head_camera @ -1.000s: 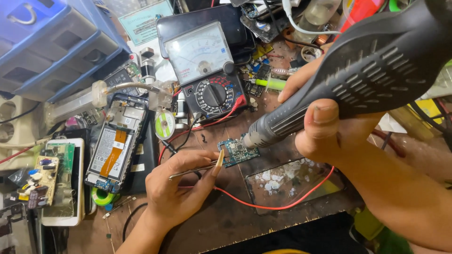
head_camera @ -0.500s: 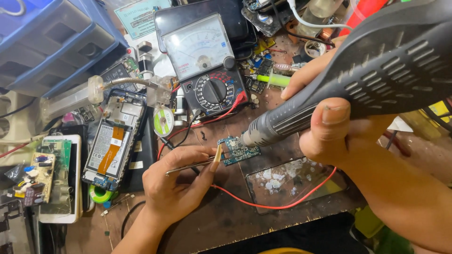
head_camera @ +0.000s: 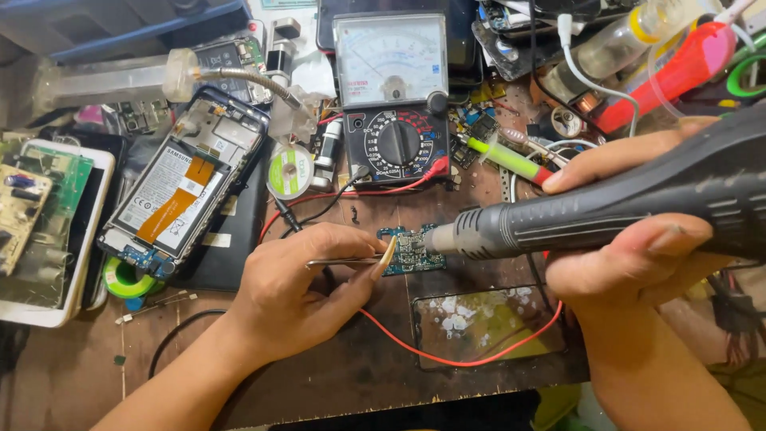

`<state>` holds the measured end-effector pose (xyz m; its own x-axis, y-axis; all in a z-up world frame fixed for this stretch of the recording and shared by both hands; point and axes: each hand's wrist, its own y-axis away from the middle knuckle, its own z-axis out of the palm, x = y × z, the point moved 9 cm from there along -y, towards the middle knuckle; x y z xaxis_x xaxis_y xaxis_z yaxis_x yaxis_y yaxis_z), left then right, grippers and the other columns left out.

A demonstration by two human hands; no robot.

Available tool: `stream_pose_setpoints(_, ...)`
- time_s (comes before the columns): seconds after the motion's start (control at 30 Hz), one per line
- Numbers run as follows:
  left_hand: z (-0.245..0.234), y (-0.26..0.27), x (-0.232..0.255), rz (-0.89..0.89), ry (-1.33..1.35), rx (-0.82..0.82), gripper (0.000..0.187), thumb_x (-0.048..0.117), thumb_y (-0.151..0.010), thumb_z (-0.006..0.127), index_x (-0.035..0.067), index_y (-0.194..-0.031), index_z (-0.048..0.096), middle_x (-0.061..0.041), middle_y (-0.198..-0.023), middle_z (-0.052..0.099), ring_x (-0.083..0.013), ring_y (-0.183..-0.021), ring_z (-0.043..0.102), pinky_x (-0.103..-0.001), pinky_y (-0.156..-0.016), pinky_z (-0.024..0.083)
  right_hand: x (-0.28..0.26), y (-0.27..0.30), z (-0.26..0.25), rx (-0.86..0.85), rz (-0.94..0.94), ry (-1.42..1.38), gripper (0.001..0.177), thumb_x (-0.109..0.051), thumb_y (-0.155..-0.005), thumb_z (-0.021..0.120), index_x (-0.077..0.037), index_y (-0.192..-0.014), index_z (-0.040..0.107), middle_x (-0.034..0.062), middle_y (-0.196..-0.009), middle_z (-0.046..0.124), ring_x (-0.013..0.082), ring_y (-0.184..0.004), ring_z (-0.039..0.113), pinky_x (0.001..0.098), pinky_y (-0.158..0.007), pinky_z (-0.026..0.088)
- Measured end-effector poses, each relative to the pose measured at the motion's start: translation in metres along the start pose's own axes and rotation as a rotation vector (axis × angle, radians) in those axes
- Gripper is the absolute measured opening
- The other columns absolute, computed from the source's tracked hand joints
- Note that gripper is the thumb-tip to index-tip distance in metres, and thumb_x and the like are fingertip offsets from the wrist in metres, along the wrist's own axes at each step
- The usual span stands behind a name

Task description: The person uses a hot air gun to heat a small circuit board while holding it with tweezers. They repeatedly apply heat to specific components on the board, occasionally adjusting the board's position and the tool's angle.

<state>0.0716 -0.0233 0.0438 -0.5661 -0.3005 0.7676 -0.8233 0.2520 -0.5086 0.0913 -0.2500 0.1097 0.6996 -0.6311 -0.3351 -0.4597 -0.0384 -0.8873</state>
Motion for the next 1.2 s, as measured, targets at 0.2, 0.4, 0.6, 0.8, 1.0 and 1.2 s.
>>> stream_pose_setpoints(0.2,-0.001,0.002,0.003,0.057,0.009,-0.013,0.015,0.003,-0.093,0.074,0.001,-0.105,0.066,-0.011,-0.099,0.075,-0.0165,-0.080,0.077,-0.027,-0.076,0.063,-0.007,-0.003,0.001,0.203,0.017,0.031,0.048,-0.032,-0.112,0.028,0.009,-0.088,0.037,0.0208,-0.059,0.049,0.0325,-0.055,0.039,0.0474,-0.111,0.039)
stream_pose_setpoints(0.4,-0.002,0.001,0.003,0.053,-0.014,-0.019,0.014,0.005,-0.095,0.072,0.003,-0.106,0.064,-0.010,-0.098,0.075,-0.0167,-0.081,0.078,-0.027,-0.070,0.060,-0.010,-0.002,-0.001,0.309,0.037,0.003,0.048,-0.033,-0.111,0.030,0.010,-0.089,0.037,0.0213,-0.053,0.043,0.0338,-0.051,0.038,0.0393,-0.119,0.037)
stream_pose_setpoints(0.6,-0.001,0.002,0.002,0.048,0.014,-0.034,0.015,0.002,-0.095,0.071,0.002,-0.106,0.062,-0.010,-0.097,0.072,-0.0155,-0.078,0.076,-0.024,-0.061,0.061,-0.009,0.000,0.000,0.423,0.028,-0.039,0.045,-0.032,-0.109,0.034,0.009,-0.089,0.040,0.0200,-0.049,0.040,0.0322,-0.049,0.034,0.0360,-0.116,0.040)
stream_pose_setpoints(0.8,-0.002,0.000,0.005,0.067,0.022,-0.026,0.013,0.003,-0.096,0.071,0.002,-0.105,0.061,-0.010,-0.094,0.072,-0.0155,-0.077,0.076,-0.024,-0.060,0.060,-0.016,-0.004,0.007,0.275,-0.076,-0.071,0.037,-0.026,-0.110,0.033,0.004,-0.088,0.029,0.0192,-0.051,0.039,0.0329,-0.049,0.033,0.0478,-0.112,0.038)
stream_pose_setpoints(1.0,-0.002,0.001,0.005,0.066,0.020,-0.029,0.013,0.003,-0.096,0.071,0.002,-0.105,0.062,-0.011,-0.095,0.072,-0.0152,-0.076,0.076,-0.023,-0.059,0.061,-0.009,-0.002,0.002,0.239,-0.095,-0.041,0.042,-0.024,-0.112,0.031,0.013,-0.092,0.036,0.0205,-0.051,0.039,0.0347,-0.047,0.035,0.0525,-0.106,0.042)
stream_pose_setpoints(1.2,-0.002,0.000,0.005,0.060,0.026,-0.024,0.012,0.002,-0.096,0.070,0.002,-0.104,0.062,-0.009,-0.091,0.070,-0.0142,-0.073,0.074,-0.022,-0.056,0.060,-0.012,-0.003,0.004,0.180,0.029,-0.010,0.052,-0.035,-0.114,0.030,0.010,-0.089,0.037,0.0226,-0.061,0.051,0.0337,-0.062,0.039,0.0451,-0.113,0.037)
